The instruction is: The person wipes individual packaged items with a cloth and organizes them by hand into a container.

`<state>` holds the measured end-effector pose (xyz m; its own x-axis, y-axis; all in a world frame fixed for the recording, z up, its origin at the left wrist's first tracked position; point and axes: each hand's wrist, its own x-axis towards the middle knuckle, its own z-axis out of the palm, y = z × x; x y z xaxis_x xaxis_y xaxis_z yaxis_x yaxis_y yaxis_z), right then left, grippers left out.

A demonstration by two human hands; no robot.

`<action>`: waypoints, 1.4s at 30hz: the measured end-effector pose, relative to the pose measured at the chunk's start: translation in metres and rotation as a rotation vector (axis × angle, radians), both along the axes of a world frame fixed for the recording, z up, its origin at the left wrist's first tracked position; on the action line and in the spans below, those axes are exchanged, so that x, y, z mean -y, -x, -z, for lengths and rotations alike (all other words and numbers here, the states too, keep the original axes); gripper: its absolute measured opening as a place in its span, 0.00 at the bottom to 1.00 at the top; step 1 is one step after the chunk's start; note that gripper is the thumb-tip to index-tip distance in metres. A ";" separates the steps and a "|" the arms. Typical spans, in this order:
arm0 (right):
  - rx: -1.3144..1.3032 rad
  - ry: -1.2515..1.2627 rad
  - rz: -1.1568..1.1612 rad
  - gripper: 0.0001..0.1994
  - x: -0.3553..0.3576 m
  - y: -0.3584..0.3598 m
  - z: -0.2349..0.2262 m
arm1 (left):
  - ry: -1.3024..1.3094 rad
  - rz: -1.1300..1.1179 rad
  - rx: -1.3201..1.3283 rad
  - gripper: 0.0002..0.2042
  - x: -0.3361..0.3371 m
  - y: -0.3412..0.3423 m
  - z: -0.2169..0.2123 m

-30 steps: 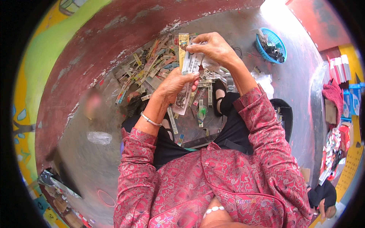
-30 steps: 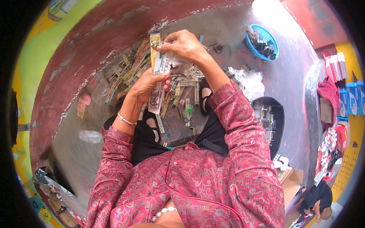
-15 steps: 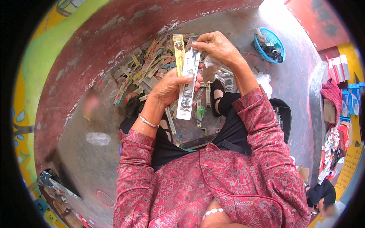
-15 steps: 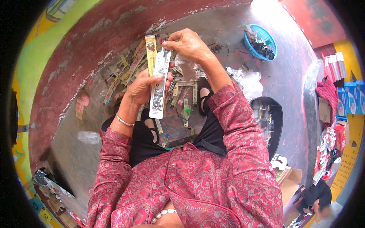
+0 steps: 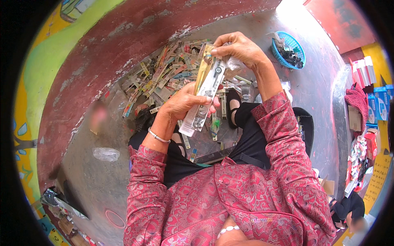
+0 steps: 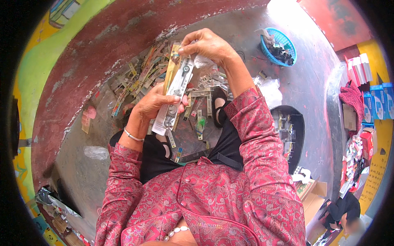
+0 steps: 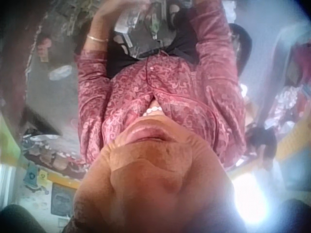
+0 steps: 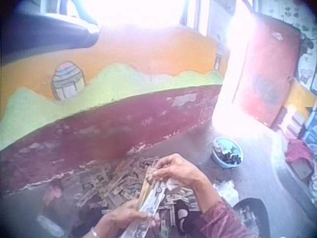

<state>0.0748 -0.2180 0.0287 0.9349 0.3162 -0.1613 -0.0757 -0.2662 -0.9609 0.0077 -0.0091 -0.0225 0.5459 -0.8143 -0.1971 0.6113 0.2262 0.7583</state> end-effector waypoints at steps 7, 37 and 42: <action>-0.020 -0.421 0.435 0.04 0.032 -0.007 -0.003 | -0.049 -0.015 -0.006 0.19 -0.007 -0.003 -0.006; -0.266 0.165 -0.200 0.13 -0.050 0.042 0.023 | 0.118 -0.788 -0.014 0.13 -0.039 -0.035 0.003; -0.375 0.038 -0.339 0.15 -0.060 0.052 0.010 | -0.076 -0.815 0.039 0.12 -0.042 -0.034 0.005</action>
